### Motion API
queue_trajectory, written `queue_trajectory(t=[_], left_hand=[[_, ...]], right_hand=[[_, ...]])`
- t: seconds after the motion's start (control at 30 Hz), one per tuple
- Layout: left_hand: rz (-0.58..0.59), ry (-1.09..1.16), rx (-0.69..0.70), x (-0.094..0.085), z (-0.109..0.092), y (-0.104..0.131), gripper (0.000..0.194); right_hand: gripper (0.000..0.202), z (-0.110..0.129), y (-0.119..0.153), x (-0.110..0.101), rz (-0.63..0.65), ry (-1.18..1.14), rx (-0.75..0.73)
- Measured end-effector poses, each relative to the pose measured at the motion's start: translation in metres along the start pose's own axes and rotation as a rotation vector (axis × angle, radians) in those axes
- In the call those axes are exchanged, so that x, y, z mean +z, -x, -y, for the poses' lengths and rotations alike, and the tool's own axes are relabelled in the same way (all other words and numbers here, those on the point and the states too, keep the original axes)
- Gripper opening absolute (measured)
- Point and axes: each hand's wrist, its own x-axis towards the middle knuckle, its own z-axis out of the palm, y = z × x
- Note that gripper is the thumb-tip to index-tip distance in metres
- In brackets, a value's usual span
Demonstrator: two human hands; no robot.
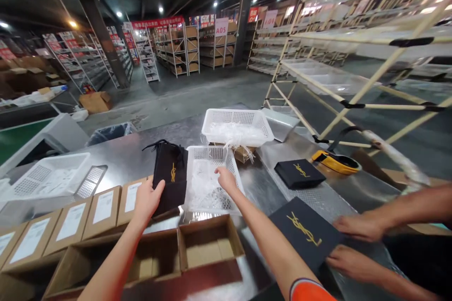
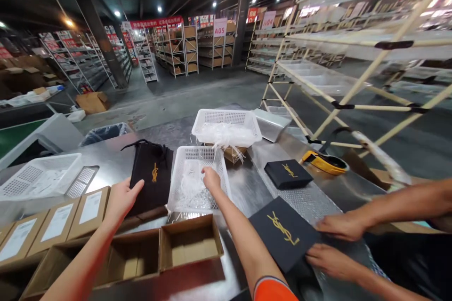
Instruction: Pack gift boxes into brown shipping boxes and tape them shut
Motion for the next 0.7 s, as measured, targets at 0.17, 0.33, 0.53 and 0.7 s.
queue_trajectory(t=[0.17,0.33,0.53,0.7], left_hand=[[0.188,0.281,-0.203,-0.006,0.01,0.009,0.034],[0.438,0.593,-0.492,-0.012,0.018,0.035,0.035],[0.477,1.117,-0.689,-0.032,0.052,0.064,0.035],[0.324,1.441,-0.416,-0.022,0.064,0.106,0.076]], right_hand=[[0.046,0.065,0.0,0.008,0.186,-0.102,-0.335],[0.052,0.105,0.013,0.002,0.526,-0.041,-0.641],[0.018,0.09,0.031,0.024,0.324,-0.331,-0.228],[0.021,0.053,0.07,0.067,0.204,-0.489,0.161]])
